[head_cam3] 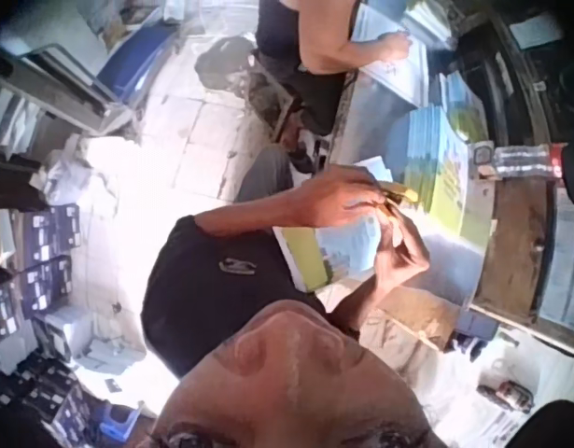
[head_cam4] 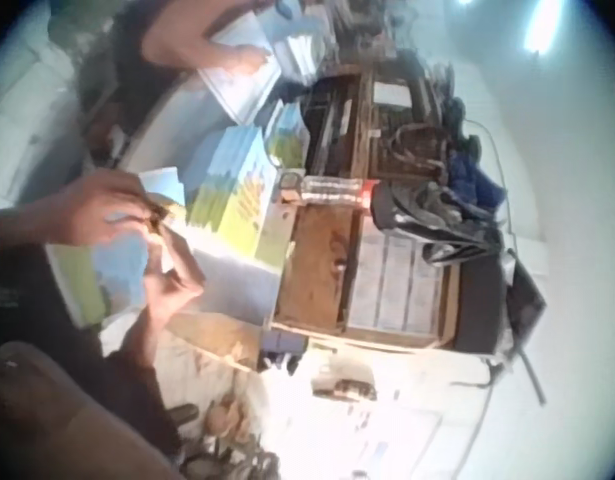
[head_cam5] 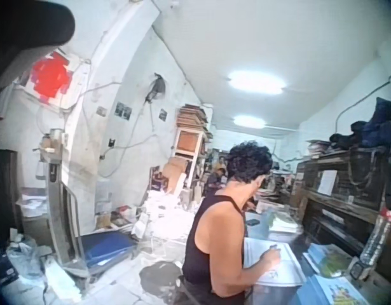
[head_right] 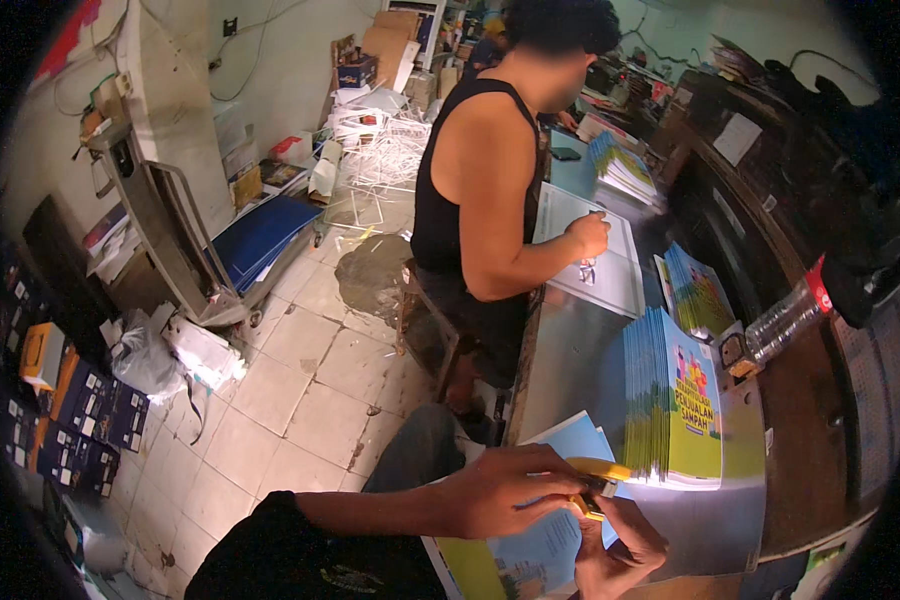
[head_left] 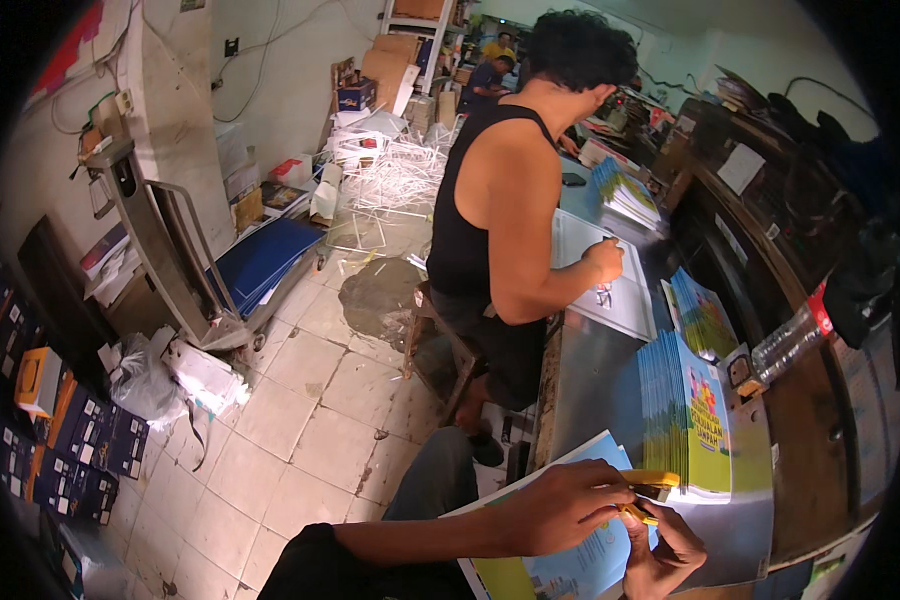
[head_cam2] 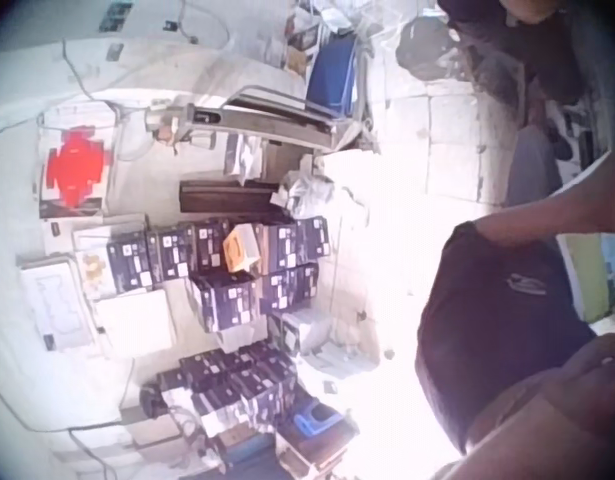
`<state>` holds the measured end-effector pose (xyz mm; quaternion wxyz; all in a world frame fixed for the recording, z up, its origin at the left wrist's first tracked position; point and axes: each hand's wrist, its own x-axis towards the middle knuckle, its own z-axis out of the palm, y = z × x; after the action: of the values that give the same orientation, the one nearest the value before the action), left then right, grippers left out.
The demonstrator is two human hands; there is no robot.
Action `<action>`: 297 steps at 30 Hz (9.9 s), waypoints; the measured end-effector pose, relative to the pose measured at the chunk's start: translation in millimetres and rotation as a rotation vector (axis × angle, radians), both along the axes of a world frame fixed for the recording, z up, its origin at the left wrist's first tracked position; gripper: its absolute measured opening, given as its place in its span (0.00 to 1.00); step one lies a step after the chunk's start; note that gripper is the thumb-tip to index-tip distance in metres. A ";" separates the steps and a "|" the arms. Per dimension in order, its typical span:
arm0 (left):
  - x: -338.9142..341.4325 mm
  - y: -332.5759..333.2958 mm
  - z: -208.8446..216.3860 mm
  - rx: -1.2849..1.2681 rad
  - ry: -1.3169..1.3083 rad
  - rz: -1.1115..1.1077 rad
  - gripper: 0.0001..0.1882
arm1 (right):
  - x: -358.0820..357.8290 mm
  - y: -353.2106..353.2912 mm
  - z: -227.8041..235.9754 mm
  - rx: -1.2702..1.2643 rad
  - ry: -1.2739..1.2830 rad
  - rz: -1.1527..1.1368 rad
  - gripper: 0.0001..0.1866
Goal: The person operates a hand stapler, aligns printed booklet sheets inside covers, and staples the booklets along their spines. They then place the finished booklets onto a stack on the work table.
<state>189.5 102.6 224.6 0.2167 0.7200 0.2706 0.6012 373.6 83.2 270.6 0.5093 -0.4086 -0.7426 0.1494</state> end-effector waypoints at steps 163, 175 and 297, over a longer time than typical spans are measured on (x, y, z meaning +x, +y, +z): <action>27.1 13.3 -18.4 -0.384 -0.387 -0.005 0.17 | 446.7 -29.6 -43.9 0.430 -0.597 -1.400 0.43; 22.7 13.7 -19.9 -0.419 -0.428 -0.019 0.15 | 457.5 -28.9 3.4 0.454 -0.044 -1.476 0.16; 32.8 3.8 -15.9 -0.363 -0.003 -0.077 0.13 | 430.7 -40.2 -48.1 0.412 -0.619 -1.386 0.44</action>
<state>222.2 106.5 208.7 0.3664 0.6782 0.3465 0.5346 804.3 43.0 222.5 0.3220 -0.6989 -0.4394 -0.4635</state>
